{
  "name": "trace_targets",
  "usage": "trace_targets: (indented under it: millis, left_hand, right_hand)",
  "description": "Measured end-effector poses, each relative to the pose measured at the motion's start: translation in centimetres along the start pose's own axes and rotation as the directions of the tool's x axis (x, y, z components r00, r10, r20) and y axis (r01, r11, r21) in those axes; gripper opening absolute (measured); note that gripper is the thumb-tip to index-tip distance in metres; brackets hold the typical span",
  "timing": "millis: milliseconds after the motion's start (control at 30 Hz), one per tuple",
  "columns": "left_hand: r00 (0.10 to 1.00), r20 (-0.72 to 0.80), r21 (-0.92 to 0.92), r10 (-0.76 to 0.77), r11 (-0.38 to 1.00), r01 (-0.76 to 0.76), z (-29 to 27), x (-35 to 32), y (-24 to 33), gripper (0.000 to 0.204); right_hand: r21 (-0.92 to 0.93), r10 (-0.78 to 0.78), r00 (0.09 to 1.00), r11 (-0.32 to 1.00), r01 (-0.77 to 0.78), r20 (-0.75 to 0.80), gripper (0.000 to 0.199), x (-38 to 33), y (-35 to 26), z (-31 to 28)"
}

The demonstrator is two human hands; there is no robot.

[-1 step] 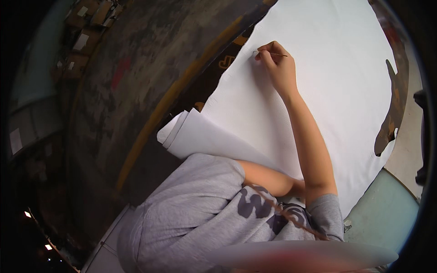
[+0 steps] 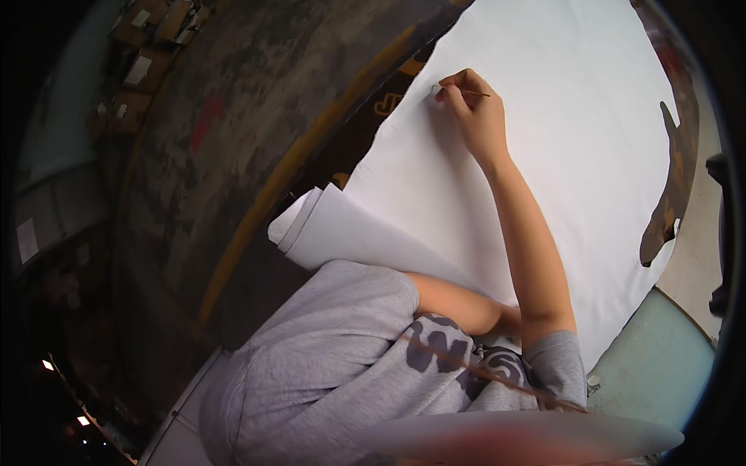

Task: The person uses a thin pencil-like tool to mark lines and small circles on a large white fabric laid on a table. They repeatedly roll and unroll the fabric to access new sections and continue marking. The camera is head-mounted and shows the hands and fabric throughout.

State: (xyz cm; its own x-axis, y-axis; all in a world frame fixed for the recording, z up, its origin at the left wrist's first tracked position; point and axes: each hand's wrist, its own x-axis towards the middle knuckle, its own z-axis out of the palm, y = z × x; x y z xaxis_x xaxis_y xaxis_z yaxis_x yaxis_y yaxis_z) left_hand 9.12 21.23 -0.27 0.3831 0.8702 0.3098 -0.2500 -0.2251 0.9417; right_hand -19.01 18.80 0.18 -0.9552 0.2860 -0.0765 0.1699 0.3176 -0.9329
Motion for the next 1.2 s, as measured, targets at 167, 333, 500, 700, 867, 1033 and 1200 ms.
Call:
trace_targets:
  millis: [167,333,500,700,867,1033,1200]
  left_hand:
    - [1.000,-0.021,0.011,-0.005,1.000,0.006,0.0,0.2,-0.5,0.048]
    - [0.999,-0.030,0.026,-0.017,1.000,0.018,0.8,0.0,-0.6,0.048]
    - [0.998,-0.055,0.045,-0.039,0.998,0.041,1.5,-0.4,-1.4,0.048]
    - [0.995,-0.066,0.093,-0.076,0.992,0.082,2.1,-1.0,-2.4,0.048]
    - [0.988,-0.097,0.150,-0.120,0.979,0.134,2.0,-1.9,-3.7,0.048]
    - [0.979,-0.140,0.178,-0.147,0.969,0.171,2.9,-2.0,-5.1,0.048]
    - [0.966,-0.200,0.183,-0.162,0.963,0.199,4.4,-0.9,-6.8,0.048]
  right_hand:
    - [-0.128,0.027,1.000,0.991,-0.027,-0.001,0.018,1.0,0.1,-0.2]
    - [-0.053,-0.014,1.000,0.998,0.015,0.016,0.016,0.1,-0.5,0.3]
    - [0.147,-0.014,0.991,0.989,-0.006,0.133,0.008,-4.3,-0.6,0.8]
    - [-0.093,-0.130,0.982,0.985,0.143,0.135,0.011,-4.6,-0.8,1.3]
    - [-0.125,-0.048,0.994,0.990,0.060,0.095,0.010,-4.5,-1.2,1.1]
    - [-0.190,-0.185,0.967,0.957,0.218,0.178,0.009,-4.8,-1.2,1.1]
    - [0.233,-0.025,0.997,0.972,0.042,-0.076,0.012,-2.5,1.8,-4.9]
